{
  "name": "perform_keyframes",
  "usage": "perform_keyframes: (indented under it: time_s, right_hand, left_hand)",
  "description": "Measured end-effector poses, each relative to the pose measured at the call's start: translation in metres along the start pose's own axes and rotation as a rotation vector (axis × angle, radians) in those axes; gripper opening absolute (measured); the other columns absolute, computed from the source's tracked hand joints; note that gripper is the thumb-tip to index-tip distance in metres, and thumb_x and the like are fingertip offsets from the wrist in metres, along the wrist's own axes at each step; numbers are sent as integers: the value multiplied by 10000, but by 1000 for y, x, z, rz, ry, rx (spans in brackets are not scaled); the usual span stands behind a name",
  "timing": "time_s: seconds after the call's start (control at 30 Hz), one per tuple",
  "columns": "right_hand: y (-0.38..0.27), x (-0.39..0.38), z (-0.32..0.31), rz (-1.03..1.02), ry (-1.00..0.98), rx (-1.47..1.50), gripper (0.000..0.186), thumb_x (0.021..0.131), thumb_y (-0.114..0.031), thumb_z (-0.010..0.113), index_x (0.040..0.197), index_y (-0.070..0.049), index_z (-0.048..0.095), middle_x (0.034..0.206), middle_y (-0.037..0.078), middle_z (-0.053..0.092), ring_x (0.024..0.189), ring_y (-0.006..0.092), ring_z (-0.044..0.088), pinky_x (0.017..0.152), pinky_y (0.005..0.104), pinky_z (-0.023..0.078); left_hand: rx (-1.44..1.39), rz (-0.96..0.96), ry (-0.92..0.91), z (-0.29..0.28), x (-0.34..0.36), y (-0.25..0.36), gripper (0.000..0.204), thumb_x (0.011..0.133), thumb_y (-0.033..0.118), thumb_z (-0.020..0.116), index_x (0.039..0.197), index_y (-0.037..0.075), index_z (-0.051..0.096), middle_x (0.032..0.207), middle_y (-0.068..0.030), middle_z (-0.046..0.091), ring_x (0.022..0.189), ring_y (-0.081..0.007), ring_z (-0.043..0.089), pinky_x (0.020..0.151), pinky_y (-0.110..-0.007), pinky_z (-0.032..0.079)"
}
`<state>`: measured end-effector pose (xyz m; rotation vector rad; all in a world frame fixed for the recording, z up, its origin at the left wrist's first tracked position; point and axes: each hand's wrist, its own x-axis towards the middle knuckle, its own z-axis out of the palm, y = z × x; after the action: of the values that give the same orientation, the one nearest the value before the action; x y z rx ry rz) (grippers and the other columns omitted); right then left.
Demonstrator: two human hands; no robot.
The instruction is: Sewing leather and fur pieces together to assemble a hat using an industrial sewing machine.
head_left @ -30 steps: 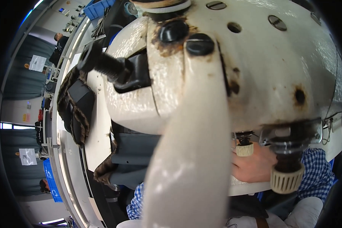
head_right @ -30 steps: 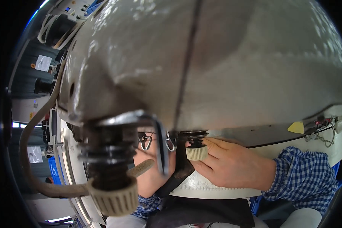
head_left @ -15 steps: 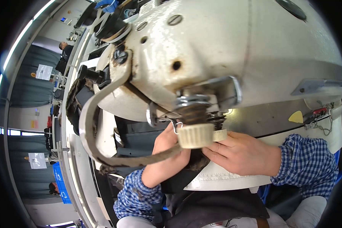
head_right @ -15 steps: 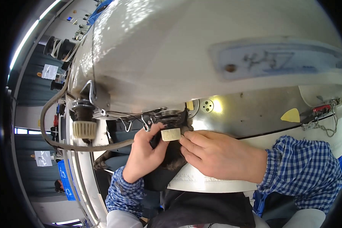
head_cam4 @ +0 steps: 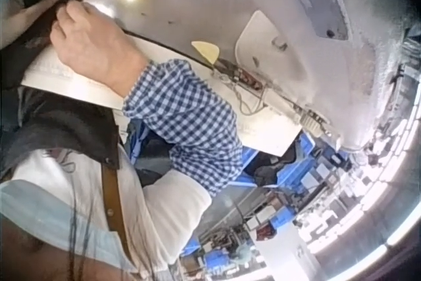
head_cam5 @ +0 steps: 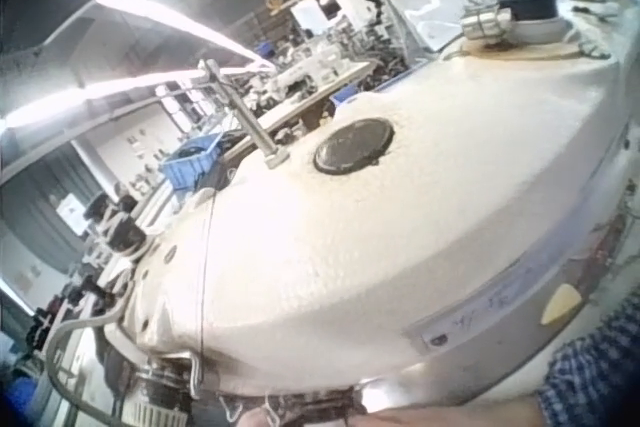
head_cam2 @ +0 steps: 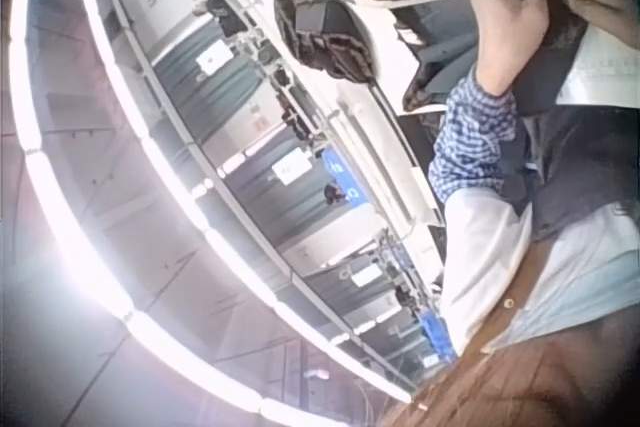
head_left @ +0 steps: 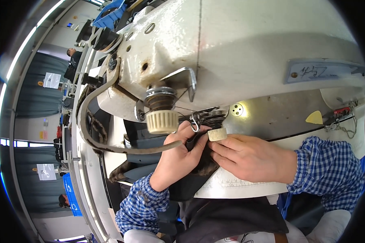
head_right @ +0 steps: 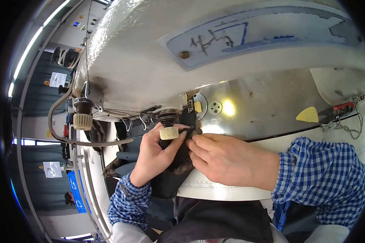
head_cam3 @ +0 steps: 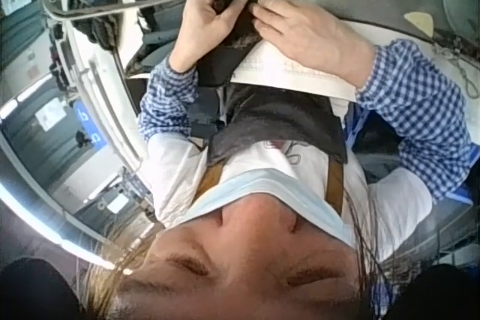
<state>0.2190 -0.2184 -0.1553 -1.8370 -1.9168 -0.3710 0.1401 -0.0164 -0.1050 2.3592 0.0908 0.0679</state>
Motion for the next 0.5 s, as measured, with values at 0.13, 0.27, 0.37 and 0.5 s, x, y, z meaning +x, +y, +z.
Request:
perform_keyframes:
  time_s: [0.13,0.27,0.37,0.5]
  right_hand:
    - [-2,-1,0,13,-26,40,317,819,-187,629,1044,28,693,1218,177,683,1207,288,598,1062,350,479]
    - [-13,1,2,45,33,25,340,803,-196,642,1036,47,687,1175,202,696,1174,323,626,1031,378,512]
    - [-10,1,0,-21,-3,-205,356,791,-203,649,1016,71,679,1083,242,713,1089,361,671,947,412,566]
    - [-8,1,2,-82,34,-202,372,771,-206,637,984,97,667,980,277,718,966,391,705,848,430,600]
  left_hand:
    - [23,-41,-10,1,0,6,195,901,12,676,1088,8,731,836,-100,670,772,-203,589,774,-301,476]
    - [7,22,20,6,-4,-1,220,874,-16,648,1086,0,704,838,-138,663,787,-254,624,756,-331,480]
    - [8,33,34,10,0,3,186,877,-12,635,1058,-12,672,866,-159,675,815,-279,658,749,-345,499]
    - [48,63,61,13,1,6,140,894,-11,627,1027,-17,673,899,-177,623,799,-365,628,705,-419,512]
